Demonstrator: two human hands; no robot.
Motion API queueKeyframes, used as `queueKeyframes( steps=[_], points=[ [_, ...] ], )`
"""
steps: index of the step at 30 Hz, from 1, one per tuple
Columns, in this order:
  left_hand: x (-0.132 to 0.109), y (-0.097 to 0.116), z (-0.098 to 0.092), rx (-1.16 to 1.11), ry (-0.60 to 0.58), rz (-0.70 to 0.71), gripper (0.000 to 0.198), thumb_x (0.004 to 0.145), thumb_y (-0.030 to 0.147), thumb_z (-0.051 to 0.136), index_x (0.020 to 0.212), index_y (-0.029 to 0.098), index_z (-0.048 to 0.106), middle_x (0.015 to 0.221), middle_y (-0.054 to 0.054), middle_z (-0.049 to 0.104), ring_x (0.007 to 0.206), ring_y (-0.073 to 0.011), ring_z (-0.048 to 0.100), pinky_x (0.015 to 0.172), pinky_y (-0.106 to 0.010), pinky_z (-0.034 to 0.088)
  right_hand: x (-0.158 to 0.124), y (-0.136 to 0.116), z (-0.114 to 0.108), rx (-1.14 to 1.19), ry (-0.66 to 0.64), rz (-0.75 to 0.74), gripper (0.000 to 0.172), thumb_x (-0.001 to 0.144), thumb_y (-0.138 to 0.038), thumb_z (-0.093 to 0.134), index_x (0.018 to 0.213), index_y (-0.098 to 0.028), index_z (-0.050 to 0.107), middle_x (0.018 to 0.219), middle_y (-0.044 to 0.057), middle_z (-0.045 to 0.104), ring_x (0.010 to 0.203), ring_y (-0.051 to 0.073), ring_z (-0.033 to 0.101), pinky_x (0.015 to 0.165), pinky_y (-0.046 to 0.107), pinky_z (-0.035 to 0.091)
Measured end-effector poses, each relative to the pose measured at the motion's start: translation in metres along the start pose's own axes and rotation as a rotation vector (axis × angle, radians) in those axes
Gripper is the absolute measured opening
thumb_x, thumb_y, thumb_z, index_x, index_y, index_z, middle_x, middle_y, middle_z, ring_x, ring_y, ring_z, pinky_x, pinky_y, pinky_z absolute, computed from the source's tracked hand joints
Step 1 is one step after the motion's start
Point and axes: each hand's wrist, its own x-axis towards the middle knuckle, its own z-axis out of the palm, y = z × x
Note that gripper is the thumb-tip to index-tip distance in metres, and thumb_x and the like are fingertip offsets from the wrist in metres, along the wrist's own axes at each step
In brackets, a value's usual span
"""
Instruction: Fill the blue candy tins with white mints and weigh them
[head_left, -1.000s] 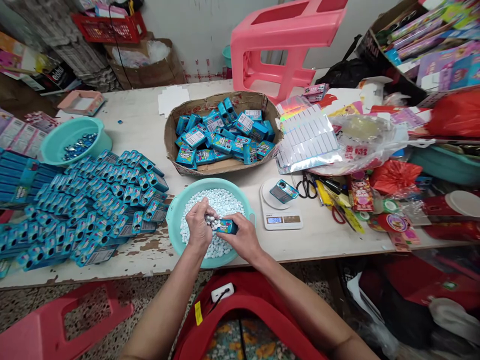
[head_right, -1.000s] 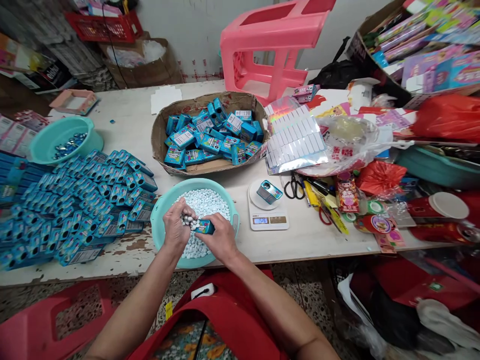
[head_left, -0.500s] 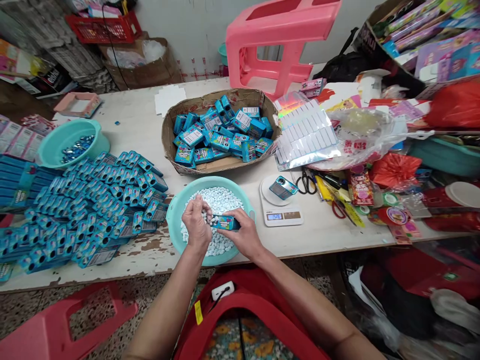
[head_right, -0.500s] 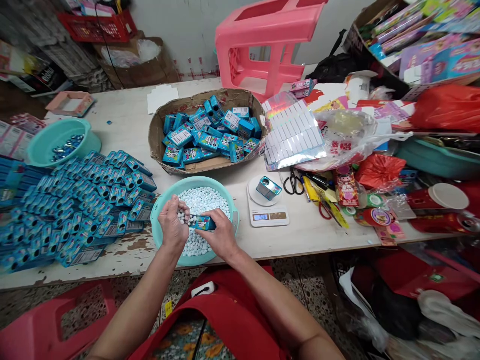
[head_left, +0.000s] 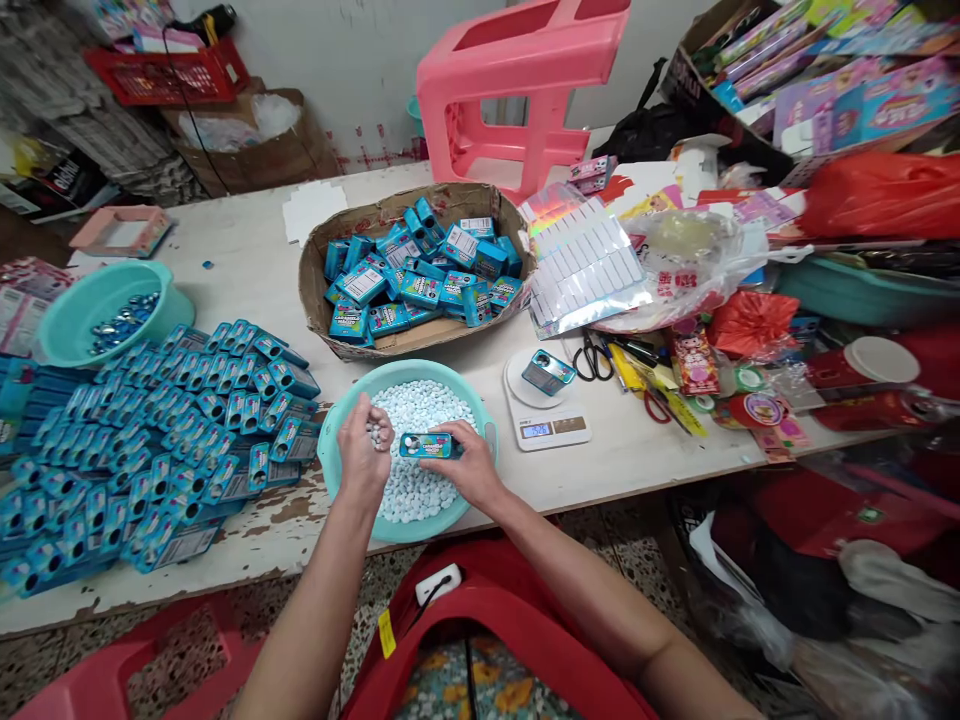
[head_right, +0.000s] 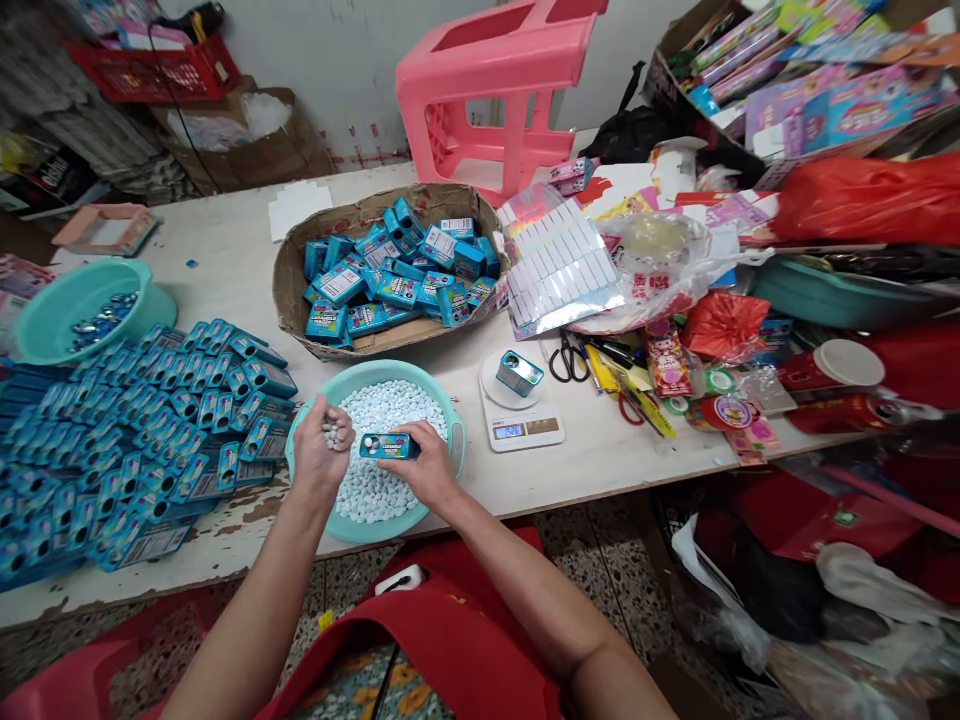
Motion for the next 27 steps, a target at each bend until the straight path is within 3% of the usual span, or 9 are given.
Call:
queueKeyframes(
  steps=[4, 7, 10, 12, 14, 17, 19, 21, 27],
  points=[
    [-0.004, -0.018, 0.011, 0.27, -0.071, 0.001, 0.038, 0.068, 0.041, 0.073, 0.056, 0.014, 0.05, 0.049, 0.004, 0.043, 0.036, -0.0022, 0.033, 0.032, -0.015, 0.019, 0.005, 0.008, 0.012, -0.049, -0.006, 0.04, 0.033, 0.062, -0.027, 0.08, 0.092, -0.024, 0.067, 0.087, 0.0, 0.062, 0.085, 0.018, 0.06, 0.078, 0.031, 0.048],
    [-0.006, -0.011, 0.012, 0.218, -0.117, -0.011, 0.036, 0.07, 0.041, 0.071, 0.058, 0.015, 0.05, 0.048, 0.004, 0.042, 0.035, -0.0028, 0.033, 0.031, -0.015, 0.018, 0.005, 0.005, 0.009, -0.032, 0.014, 0.043, 0.034, 0.061, -0.027, 0.081, 0.093, -0.024, 0.068, 0.088, 0.0, 0.063, 0.086, 0.018, 0.061, 0.08, 0.031, 0.048],
    [0.006, 0.001, -0.004, 0.016, -0.107, -0.121, 0.032, 0.076, 0.043, 0.064, 0.064, 0.018, 0.048, 0.047, 0.006, 0.039, 0.035, -0.0041, 0.035, 0.031, -0.015, 0.023, -0.004, -0.007, -0.01, 0.019, 0.06, 0.064, 0.036, 0.059, -0.029, 0.083, 0.092, -0.023, 0.069, 0.09, 0.001, 0.063, 0.088, 0.019, 0.061, 0.082, 0.031, 0.048],
    [0.017, 0.0, -0.018, 0.01, -0.038, -0.211, 0.03, 0.077, 0.041, 0.062, 0.066, 0.018, 0.046, 0.05, 0.006, 0.043, 0.038, -0.0048, 0.042, 0.034, -0.014, 0.03, -0.014, -0.017, -0.028, 0.076, 0.082, 0.076, 0.039, 0.058, -0.029, 0.084, 0.093, -0.023, 0.068, 0.091, 0.001, 0.062, 0.089, 0.019, 0.06, 0.082, 0.031, 0.049],
    [0.025, -0.01, -0.029, 0.095, 0.014, -0.301, 0.029, 0.076, 0.038, 0.066, 0.066, 0.017, 0.047, 0.051, 0.005, 0.046, 0.038, -0.0047, 0.043, 0.034, -0.014, 0.03, -0.028, -0.025, -0.048, 0.129, 0.099, 0.105, 0.04, 0.058, -0.029, 0.084, 0.094, -0.023, 0.068, 0.091, 0.001, 0.061, 0.088, 0.018, 0.061, 0.08, 0.03, 0.049],
    [0.025, -0.031, -0.026, 0.158, -0.045, -0.386, 0.032, 0.072, 0.038, 0.071, 0.066, 0.016, 0.048, 0.045, 0.007, 0.04, 0.031, -0.0031, 0.032, 0.029, -0.014, 0.02, -0.05, -0.03, -0.077, 0.155, 0.147, 0.169, 0.039, 0.059, -0.029, 0.083, 0.094, -0.023, 0.067, 0.092, 0.001, 0.061, 0.087, 0.019, 0.061, 0.078, 0.03, 0.05],
    [0.022, -0.042, -0.007, 0.131, -0.114, -0.392, 0.038, 0.071, 0.045, 0.071, 0.065, 0.017, 0.046, 0.043, 0.009, 0.036, 0.03, -0.0026, 0.028, 0.029, -0.014, 0.017, -0.063, -0.028, -0.093, 0.148, 0.204, 0.204, 0.038, 0.061, -0.029, 0.082, 0.095, -0.023, 0.067, 0.092, 0.002, 0.061, 0.087, 0.019, 0.061, 0.078, 0.031, 0.05],
    [0.022, -0.051, 0.025, 0.074, -0.182, -0.388, 0.044, 0.07, 0.052, 0.07, 0.064, 0.018, 0.044, 0.041, 0.01, 0.033, 0.03, -0.0022, 0.026, 0.029, -0.014, 0.015, -0.073, -0.023, -0.108, 0.128, 0.274, 0.237, 0.036, 0.062, -0.028, 0.081, 0.095, -0.023, 0.067, 0.092, 0.002, 0.061, 0.087, 0.019, 0.061, 0.078, 0.031, 0.05],
    [0.037, -0.084, 0.159, -0.072, -0.357, -0.301, 0.051, 0.067, 0.059, 0.07, 0.063, 0.018, 0.039, 0.043, 0.009, 0.034, 0.032, -0.0017, 0.027, 0.032, -0.015, 0.015, -0.086, -0.001, -0.14, 0.074, 0.442, 0.315, 0.035, 0.065, -0.031, 0.079, 0.095, -0.021, 0.066, 0.094, 0.004, 0.062, 0.088, 0.021, 0.062, 0.078, 0.032, 0.052]
  ],
)
